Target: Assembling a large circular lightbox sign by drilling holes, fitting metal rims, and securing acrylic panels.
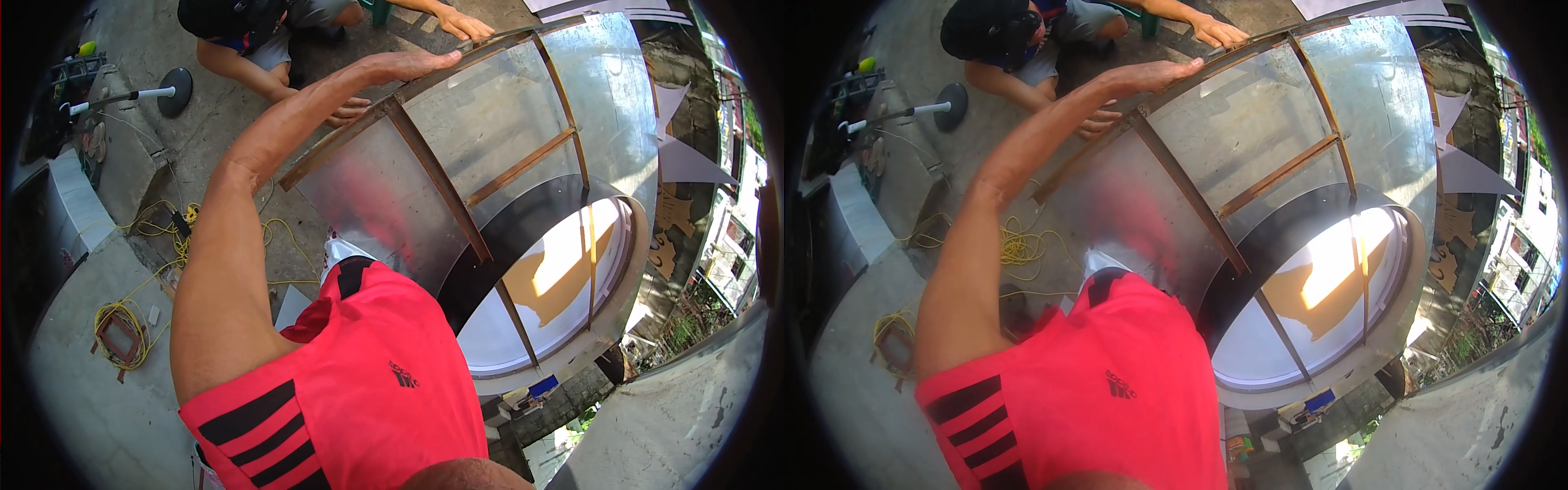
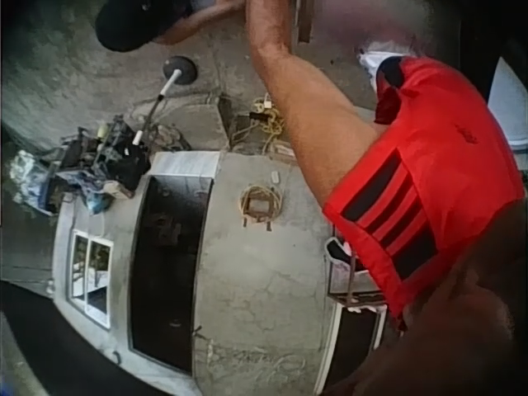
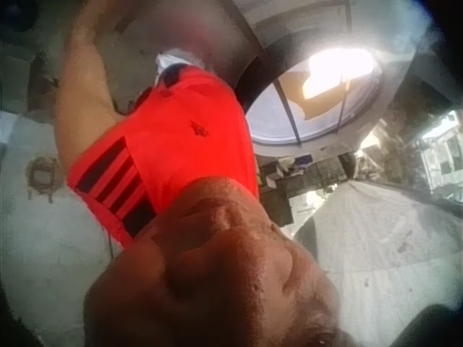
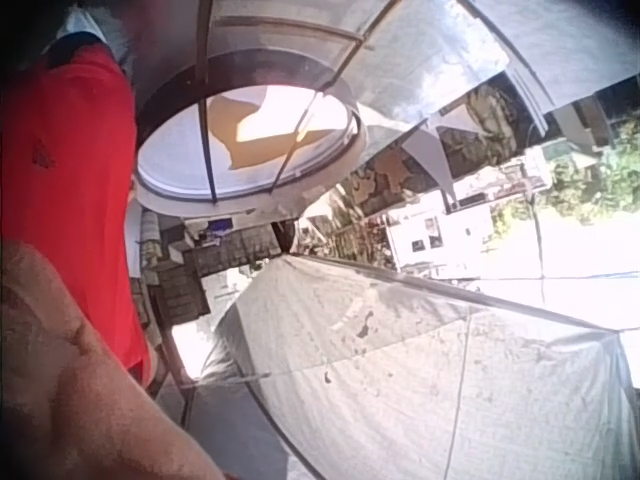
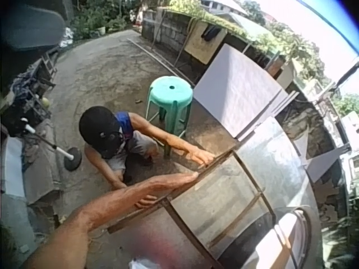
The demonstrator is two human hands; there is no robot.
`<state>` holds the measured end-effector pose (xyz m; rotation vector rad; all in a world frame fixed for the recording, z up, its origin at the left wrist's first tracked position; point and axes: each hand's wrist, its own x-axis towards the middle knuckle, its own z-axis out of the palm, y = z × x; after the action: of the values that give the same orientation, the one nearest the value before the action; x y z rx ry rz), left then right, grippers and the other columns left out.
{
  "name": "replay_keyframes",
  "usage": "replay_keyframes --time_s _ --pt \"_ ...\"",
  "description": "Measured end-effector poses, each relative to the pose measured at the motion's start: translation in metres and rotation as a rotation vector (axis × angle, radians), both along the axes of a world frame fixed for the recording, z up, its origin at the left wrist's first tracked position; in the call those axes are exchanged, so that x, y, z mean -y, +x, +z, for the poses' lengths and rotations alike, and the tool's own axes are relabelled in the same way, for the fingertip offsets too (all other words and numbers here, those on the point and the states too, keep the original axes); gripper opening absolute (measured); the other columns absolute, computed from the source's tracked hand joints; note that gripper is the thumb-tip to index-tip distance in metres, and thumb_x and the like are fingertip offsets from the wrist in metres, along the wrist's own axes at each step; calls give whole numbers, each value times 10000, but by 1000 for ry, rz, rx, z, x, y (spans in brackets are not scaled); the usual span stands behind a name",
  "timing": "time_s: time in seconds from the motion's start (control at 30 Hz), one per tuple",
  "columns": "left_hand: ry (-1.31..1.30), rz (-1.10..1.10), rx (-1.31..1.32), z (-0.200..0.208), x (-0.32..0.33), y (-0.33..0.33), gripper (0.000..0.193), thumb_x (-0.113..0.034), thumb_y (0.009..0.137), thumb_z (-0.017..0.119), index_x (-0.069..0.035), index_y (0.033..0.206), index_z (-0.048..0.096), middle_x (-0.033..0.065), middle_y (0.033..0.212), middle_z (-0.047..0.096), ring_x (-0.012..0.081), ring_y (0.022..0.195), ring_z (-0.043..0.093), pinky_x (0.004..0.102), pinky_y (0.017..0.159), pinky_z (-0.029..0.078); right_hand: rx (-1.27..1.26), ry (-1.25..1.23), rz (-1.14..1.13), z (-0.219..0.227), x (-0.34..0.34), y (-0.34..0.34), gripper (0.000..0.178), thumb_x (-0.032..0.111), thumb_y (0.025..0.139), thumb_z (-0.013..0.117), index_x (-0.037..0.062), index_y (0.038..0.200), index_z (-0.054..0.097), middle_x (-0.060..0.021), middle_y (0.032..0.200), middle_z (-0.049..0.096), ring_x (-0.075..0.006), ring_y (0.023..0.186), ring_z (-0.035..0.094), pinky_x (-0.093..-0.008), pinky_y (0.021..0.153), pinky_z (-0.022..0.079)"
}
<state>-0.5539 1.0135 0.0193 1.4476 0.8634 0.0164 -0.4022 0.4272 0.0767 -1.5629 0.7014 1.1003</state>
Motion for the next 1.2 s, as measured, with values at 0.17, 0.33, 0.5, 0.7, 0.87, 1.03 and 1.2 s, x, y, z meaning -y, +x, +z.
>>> replay_keyframes --time_s 0.17,0.33,0.5,0.7,0.87,1.03,1.2 --pt "-190 -28 -43 20 24 -55 925 -771 939 371 -41 1506 393 158 1481 454 283 1369 396 468 1106 328 93 -97 -270 14 121 9 649 117 906 405 -70 1505 242 -235 1553 302 -426 1423 328 -570 1200 268" --pt "-152 74 -23 40 41 -64 842 -677 959 483 -16 1477 424 161 1367 540 253 1276 494 361 1060 380 200 -153 -694 3 224 2 673 38 870 422 -67 1500 210 -265 1535 295 -480 1392 339 -632 1181 295" --pt "862 256 168 110 83 -40 451 -154 955 679 16 1359 572 172 1297 658 267 1192 638 354 1008 488 434 -232 -813 -15 219 -9 504 -11 861 436 -113 1346 347 -298 1370 440 -497 1229 498 -704 1035 442" --pt "546 107 396 156 206 27 295 -100 948 689 -12 1229 672 88 935 747 124 808 696 246 723 547 497 -265 -800 3 185 -18 359 42 873 508 -109 1196 465 -264 1202 550 -430 1069 611 -653 875 579" --pt "613 -466 577 147 341 104 311 -134 869 740 -36 1161 697 115 1013 732 245 920 686 343 781 535 480 -114 -787 10 182 -54 733 489 959 586 -15 1441 358 -277 1408 450 -417 1171 586 -628 878 551" --pt "835 -670 653 128 448 144 309 -174 851 731 -36 1126 697 159 1172 696 347 1132 621 415 949 503 583 64 -496 13 210 -112 843 597 952 539 -2 1500 308 -259 1495 398 -397 1183 593 -540 871 566" --pt "908 -818 532 96 532 170 416 -343 916 669 -12 1166 690 160 1295 643 345 1236 565 459 1005 471 403 86 -486 -9 278 -168 767 528 942 593 -65 1397 423 -243 1308 588 -337 1028 680 -432 827 596"
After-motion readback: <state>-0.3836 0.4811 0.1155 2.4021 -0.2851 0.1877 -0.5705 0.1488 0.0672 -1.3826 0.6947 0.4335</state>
